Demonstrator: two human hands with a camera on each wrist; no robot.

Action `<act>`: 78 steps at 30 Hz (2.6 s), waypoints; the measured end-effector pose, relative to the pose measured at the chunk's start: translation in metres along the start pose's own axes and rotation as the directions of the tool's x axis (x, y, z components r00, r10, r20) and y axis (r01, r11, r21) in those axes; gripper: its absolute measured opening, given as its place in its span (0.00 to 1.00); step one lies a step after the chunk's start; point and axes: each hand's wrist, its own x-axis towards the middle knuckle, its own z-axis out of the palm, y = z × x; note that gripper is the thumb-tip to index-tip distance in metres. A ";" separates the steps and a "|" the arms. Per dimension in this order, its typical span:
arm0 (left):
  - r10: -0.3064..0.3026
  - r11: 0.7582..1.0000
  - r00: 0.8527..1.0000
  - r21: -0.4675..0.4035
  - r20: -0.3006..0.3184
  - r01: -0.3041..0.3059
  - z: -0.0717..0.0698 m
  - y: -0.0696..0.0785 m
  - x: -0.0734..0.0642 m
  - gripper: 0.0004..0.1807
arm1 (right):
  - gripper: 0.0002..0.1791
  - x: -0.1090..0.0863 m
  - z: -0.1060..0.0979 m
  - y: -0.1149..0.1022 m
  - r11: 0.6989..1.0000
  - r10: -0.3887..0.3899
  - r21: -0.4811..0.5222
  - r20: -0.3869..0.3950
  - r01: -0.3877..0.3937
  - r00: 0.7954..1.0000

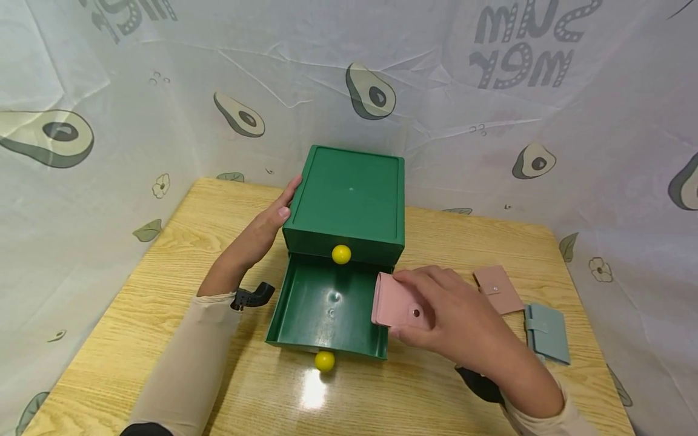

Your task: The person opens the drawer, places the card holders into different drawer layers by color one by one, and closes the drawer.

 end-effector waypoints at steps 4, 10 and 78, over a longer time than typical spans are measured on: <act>-0.003 1.000 1.000 -0.005 0.000 0.003 0.000 0.001 0.000 0.34 | 0.42 0.000 0.001 -0.004 1.000 -0.011 -0.001 -0.007 0.011 1.000; 0.000 1.000 1.000 -0.007 0.001 0.000 0.000 0.000 0.000 0.34 | 0.43 0.001 0.003 -0.008 0.999 -0.021 0.031 0.011 0.020 1.000; 0.000 1.000 1.000 -0.004 -0.016 0.000 0.001 0.001 0.001 0.34 | 0.41 0.055 0.036 -0.047 0.962 -0.271 0.017 -0.006 0.271 0.962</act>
